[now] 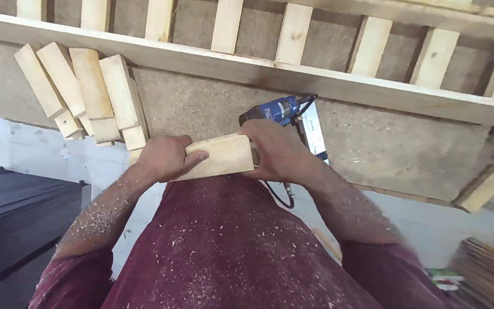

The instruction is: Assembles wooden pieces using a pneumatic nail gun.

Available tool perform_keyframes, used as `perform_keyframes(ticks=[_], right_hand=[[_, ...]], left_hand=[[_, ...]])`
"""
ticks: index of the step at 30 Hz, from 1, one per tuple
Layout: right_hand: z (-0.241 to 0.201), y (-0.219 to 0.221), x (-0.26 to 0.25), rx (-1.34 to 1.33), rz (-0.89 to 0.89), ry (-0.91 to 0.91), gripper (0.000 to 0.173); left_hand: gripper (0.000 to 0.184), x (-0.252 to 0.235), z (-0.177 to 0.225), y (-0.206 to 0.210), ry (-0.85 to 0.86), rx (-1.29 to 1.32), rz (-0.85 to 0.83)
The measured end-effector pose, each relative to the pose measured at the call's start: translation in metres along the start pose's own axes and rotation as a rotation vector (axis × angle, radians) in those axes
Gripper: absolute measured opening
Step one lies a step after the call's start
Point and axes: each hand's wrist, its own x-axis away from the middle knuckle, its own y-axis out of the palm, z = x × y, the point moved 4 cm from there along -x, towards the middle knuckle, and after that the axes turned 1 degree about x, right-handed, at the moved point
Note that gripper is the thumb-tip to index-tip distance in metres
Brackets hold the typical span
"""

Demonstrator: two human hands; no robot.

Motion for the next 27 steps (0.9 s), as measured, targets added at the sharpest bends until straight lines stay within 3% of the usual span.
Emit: perform_keyframes(ticks=[5, 8, 10, 12, 15, 17, 19, 22, 25, 27], right_hand=[[0.001, 0.0, -0.005, 0.074, -0.003, -0.115, 0.078], [0.007, 0.006, -0.005, 0.039, -0.015, -0.079, 0.083], [0.021, 0.01, -0.003, -0.028, -0.093, 0.119, 0.102], [0.049, 0.017, 0.008, -0.027, -0.125, 0.489, 0.118], [0.104, 0.058, 0.045, 0.065, -0.047, 1.083, 0.104], [0.131, 0.101, 0.068, 0.07, -0.057, 1.304, 0.11], [0.144, 0.136, 0.08, 0.077, 0.009, 1.367, 0.116], [0.15, 0.144, 0.075, 0.136, -0.004, 1.393, 0.111], [0.137, 0.112, 0.069, 0.157, -0.14, 1.3, 0.092], [0.117, 0.071, 0.069, 0.108, -0.173, 1.23, 0.065]], left_hand=[[0.095, -0.006, 0.0, 0.006, 0.028, 0.031, -0.047], [0.093, -0.008, -0.004, 0.009, 0.017, 0.059, -0.052], [0.089, -0.009, -0.009, 0.013, -0.037, 0.104, -0.042], [0.086, -0.012, -0.022, 0.02, -0.155, 0.145, -0.012], [0.085, -0.027, -0.053, 0.052, -0.397, 0.26, 0.024], [0.085, -0.037, -0.071, 0.083, -0.546, 0.367, 0.021], [0.089, -0.043, -0.083, 0.114, -0.654, 0.426, -0.018], [0.091, -0.049, -0.09, 0.143, -0.746, 0.473, -0.069], [0.092, -0.048, -0.096, 0.157, -0.802, 0.508, -0.106], [0.093, -0.045, -0.1, 0.165, -0.821, 0.524, -0.139]])
